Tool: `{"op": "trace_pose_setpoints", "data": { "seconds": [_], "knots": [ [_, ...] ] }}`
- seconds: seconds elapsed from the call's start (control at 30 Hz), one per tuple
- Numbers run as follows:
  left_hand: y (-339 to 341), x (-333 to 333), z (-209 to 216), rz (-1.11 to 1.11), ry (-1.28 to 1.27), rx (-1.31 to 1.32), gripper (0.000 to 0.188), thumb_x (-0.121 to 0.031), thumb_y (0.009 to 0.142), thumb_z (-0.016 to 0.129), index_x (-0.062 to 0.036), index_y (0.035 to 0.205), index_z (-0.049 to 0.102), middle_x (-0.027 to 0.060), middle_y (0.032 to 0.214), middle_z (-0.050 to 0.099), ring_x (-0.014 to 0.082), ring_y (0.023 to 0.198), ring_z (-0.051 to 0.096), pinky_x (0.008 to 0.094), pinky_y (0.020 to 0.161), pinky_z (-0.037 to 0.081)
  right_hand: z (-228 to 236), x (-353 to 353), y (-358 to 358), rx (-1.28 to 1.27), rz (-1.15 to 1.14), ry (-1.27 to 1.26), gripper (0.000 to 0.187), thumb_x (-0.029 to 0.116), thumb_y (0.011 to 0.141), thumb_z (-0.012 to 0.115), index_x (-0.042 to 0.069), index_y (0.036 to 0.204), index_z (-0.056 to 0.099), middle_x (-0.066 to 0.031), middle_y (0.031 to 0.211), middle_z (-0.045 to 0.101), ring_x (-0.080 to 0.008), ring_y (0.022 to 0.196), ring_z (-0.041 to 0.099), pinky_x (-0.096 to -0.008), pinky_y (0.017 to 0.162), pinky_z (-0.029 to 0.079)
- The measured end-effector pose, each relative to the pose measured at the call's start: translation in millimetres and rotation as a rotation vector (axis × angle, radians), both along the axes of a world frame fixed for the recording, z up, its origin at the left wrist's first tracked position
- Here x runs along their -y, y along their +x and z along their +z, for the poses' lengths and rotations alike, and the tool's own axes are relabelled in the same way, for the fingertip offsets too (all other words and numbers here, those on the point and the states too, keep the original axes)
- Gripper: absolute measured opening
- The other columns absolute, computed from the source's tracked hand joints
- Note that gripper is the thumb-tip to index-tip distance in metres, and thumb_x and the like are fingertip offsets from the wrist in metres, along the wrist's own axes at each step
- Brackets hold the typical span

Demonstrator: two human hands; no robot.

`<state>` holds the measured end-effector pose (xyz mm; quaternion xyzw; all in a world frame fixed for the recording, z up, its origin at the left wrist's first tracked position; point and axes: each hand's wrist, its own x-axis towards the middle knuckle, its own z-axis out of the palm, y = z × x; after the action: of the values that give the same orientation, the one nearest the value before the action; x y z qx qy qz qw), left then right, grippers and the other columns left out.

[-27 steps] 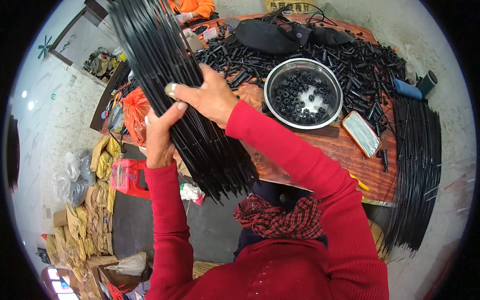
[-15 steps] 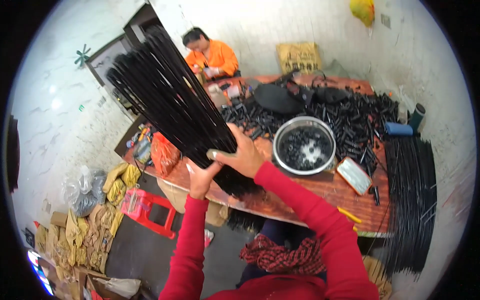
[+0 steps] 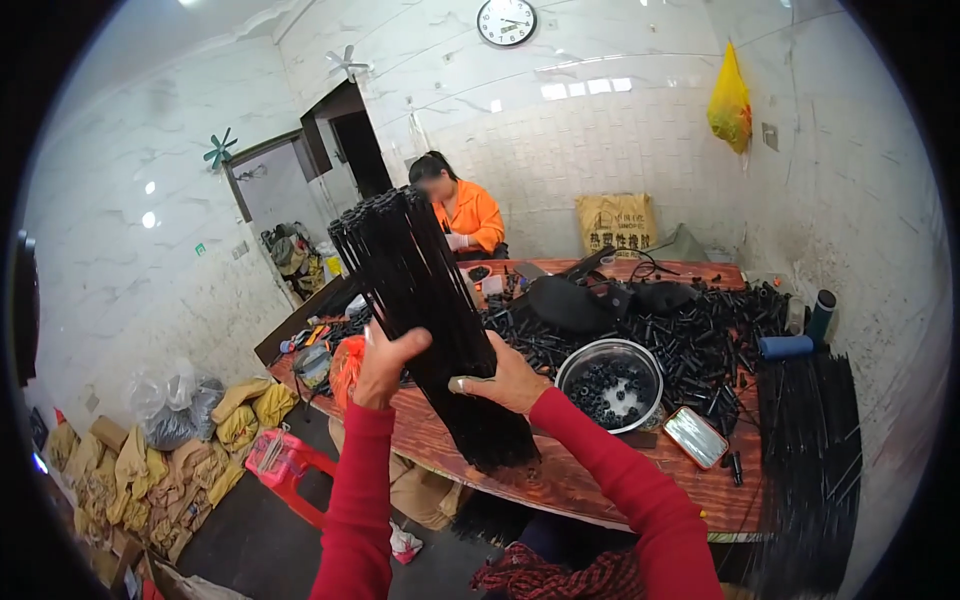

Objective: The recorder is sorting and placing black industrial rods into a circular template/holder and organizing them on a production floor.

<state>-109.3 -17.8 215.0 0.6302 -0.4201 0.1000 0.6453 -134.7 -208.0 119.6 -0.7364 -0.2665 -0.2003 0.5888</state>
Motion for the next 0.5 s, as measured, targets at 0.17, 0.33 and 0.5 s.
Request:
{"op": "trace_pose_setpoints", "data": {
  "seconds": [0.17, 0.33, 0.5],
  "knots": [
    [-15.7, 10.7, 51.0, 0.065, -0.024, 0.137, 0.085, -0.020, 0.066, 0.088, -0.0013, 0.134, 0.041, 0.0122, 0.119, 0.060, 0.0217, 0.104, 0.060, 0.0339, 0.093, 0.049, 41.5, -12.4, -13.9, 0.068, 0.017, 0.096, 0.082, 0.032, 0.076, 0.082, 0.000, 0.136, 0.038, -0.0150, 0.123, 0.058, -0.0216, 0.114, 0.056, -0.0344, 0.100, 0.043],
    [-31.3, 17.9, 55.1, -0.031, -0.049, 0.069, 0.075, -0.015, 0.065, 0.088, -0.0020, 0.128, 0.049, 0.0091, 0.115, 0.063, 0.0196, 0.103, 0.062, 0.0327, 0.091, 0.050, 81.7, -15.0, -26.1, 0.178, 0.084, 0.210, 0.086, 0.032, 0.077, 0.081, 0.001, 0.142, 0.033, -0.0108, 0.128, 0.052, -0.0175, 0.117, 0.051, -0.0316, 0.100, 0.042],
    [-39.1, 18.2, 48.5, 0.003, -0.110, 0.114, 0.075, -0.014, 0.065, 0.088, -0.0018, 0.128, 0.049, 0.0092, 0.116, 0.063, 0.0189, 0.103, 0.062, 0.0327, 0.092, 0.050, 99.4, -20.0, -41.9, 0.344, -0.067, 0.155, 0.083, 0.039, 0.082, 0.078, 0.000, 0.140, 0.034, -0.0100, 0.128, 0.051, -0.0156, 0.117, 0.049, -0.0307, 0.099, 0.042]
  ]
}}
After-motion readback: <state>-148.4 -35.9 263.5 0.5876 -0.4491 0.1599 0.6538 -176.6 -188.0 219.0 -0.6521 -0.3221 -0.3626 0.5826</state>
